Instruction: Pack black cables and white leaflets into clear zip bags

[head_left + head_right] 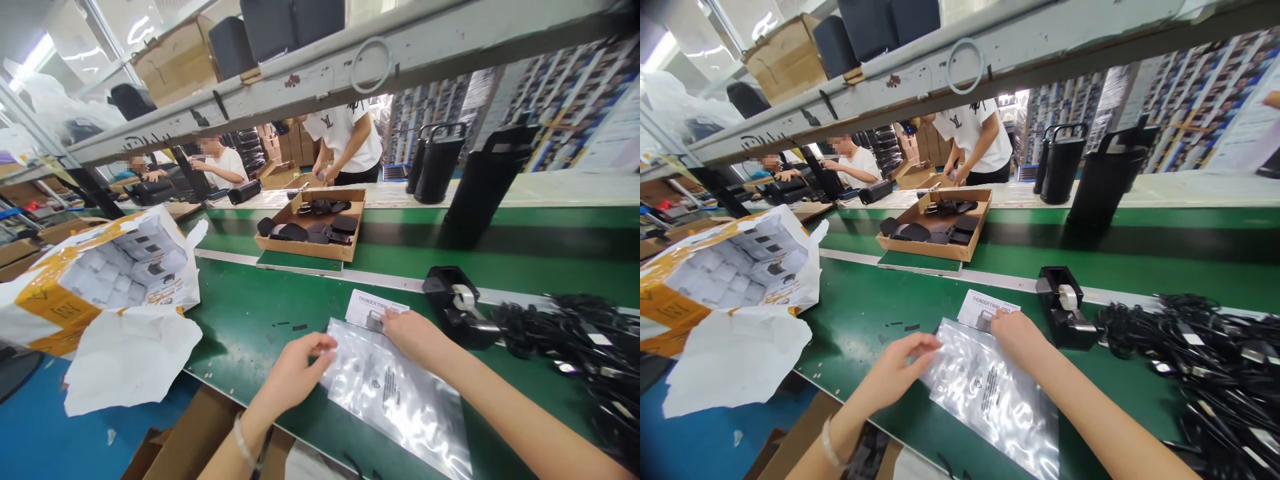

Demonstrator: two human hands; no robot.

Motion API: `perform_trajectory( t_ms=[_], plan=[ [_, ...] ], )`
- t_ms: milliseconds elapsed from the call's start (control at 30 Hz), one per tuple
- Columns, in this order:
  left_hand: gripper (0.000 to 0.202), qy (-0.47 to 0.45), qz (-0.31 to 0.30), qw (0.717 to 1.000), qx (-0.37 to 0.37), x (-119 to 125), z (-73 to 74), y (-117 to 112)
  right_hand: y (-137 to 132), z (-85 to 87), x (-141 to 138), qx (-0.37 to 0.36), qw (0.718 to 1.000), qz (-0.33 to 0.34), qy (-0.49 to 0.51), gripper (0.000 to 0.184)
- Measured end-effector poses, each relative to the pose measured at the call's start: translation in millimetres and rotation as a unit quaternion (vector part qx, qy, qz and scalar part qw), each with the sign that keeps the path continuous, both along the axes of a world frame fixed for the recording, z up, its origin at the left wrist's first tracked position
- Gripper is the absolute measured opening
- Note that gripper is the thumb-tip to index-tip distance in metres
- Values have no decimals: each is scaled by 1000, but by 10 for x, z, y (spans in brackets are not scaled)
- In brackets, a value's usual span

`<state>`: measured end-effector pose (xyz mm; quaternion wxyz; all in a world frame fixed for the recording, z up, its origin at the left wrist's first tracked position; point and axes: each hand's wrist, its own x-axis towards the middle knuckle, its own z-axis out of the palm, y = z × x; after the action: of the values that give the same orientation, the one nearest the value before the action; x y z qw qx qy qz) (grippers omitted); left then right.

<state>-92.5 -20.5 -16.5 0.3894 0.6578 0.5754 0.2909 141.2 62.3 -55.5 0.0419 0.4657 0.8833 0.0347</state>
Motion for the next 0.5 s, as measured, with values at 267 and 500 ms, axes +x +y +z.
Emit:
perform_trajectory(
  t_ms=[267, 500],
  plan=[
    [36, 85, 39, 992, 87, 612, -227, 818, -87, 112, -56, -22, 999, -9, -47, 29],
    [35, 70, 43, 992, 95, 739, -224, 764, -124, 72, -102, -9, 999, -47, -9, 29]
  ],
)
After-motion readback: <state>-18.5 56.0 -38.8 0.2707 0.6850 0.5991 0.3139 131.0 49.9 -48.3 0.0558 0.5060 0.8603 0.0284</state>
